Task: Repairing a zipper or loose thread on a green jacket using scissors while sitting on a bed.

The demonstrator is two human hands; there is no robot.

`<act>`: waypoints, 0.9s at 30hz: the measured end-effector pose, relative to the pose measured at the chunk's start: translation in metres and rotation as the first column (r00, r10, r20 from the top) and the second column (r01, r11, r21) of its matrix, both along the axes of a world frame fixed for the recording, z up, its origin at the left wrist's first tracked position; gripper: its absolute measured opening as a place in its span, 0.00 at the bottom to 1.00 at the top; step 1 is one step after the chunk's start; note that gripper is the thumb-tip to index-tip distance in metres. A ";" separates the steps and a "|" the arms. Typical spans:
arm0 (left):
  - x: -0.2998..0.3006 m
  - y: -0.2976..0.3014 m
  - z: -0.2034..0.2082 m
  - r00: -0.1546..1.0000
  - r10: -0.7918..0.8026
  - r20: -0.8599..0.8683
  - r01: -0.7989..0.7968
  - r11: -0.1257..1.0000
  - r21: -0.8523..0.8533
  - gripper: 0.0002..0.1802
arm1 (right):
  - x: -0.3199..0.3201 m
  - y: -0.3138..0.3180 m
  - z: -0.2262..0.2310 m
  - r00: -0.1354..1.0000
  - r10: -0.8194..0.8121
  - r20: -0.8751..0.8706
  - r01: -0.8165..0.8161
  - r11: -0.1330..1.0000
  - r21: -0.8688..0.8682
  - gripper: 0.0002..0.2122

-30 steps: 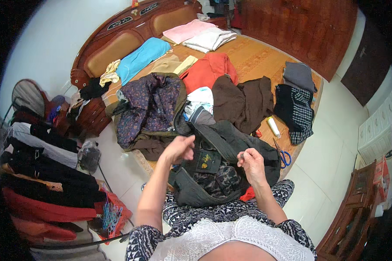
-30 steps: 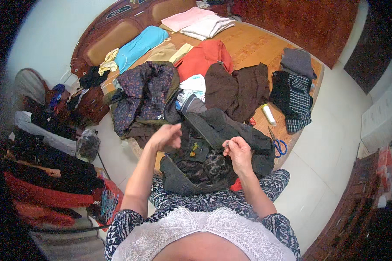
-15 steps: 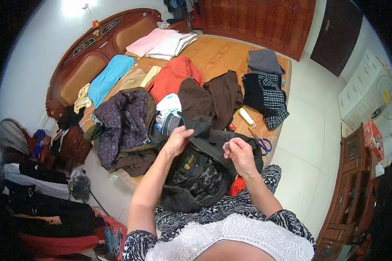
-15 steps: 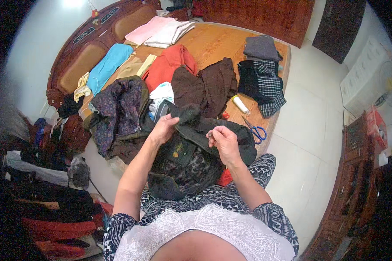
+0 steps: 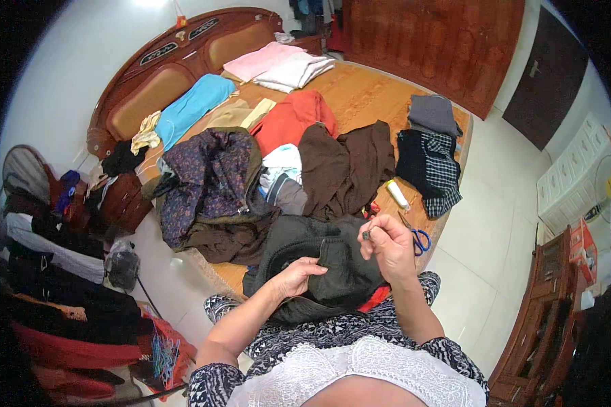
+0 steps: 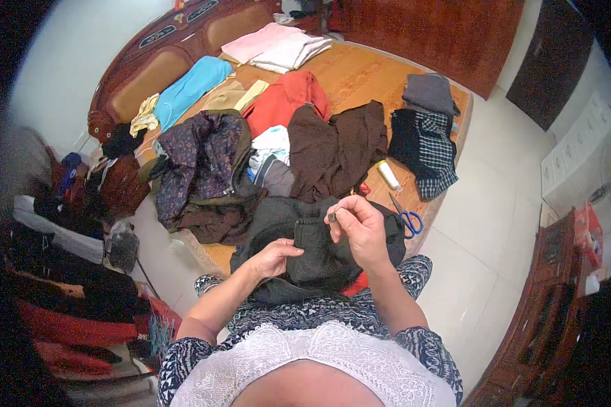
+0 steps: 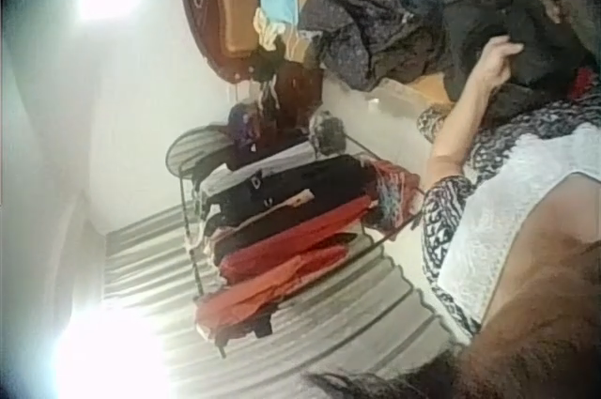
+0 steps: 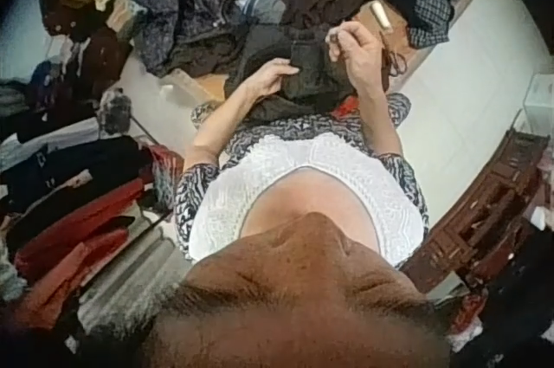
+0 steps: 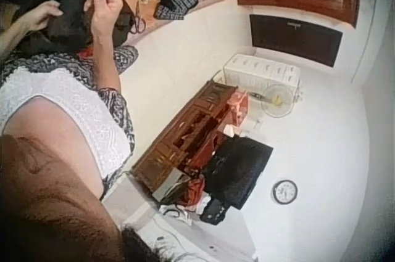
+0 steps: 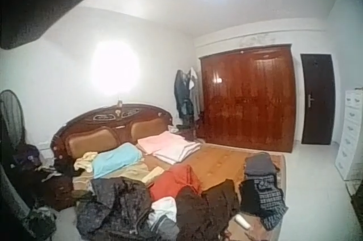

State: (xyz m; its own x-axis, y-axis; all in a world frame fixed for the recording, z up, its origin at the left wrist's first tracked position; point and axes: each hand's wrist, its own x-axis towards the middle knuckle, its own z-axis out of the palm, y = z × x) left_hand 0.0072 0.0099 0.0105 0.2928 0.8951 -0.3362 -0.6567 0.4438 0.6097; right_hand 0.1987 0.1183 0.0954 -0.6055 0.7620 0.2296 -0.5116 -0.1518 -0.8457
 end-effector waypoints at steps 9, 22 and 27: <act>-0.006 -0.024 -0.014 0.878 0.237 -0.415 -0.147 0.960 0.236 0.21 | -0.042 0.006 -0.029 0.988 0.104 0.114 -0.102 0.995 -0.023 0.05; -0.011 -0.013 0.056 0.579 0.591 -0.562 -0.292 0.794 0.533 0.13 | -0.065 0.003 -0.012 0.970 0.126 0.208 -0.187 0.933 0.309 0.03; -0.008 -0.009 0.046 0.524 0.671 -0.525 -0.289 0.719 0.632 0.15 | -0.068 0.008 -0.011 0.959 0.036 0.281 -0.165 0.878 0.449 0.03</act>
State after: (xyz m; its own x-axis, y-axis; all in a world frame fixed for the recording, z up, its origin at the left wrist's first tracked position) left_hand -0.0009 0.0004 0.0569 -0.3750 0.9005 0.2199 0.0164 -0.2307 0.9729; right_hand 0.1305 0.1266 0.0839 -0.7590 0.5378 0.3668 -0.2707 0.2517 -0.9292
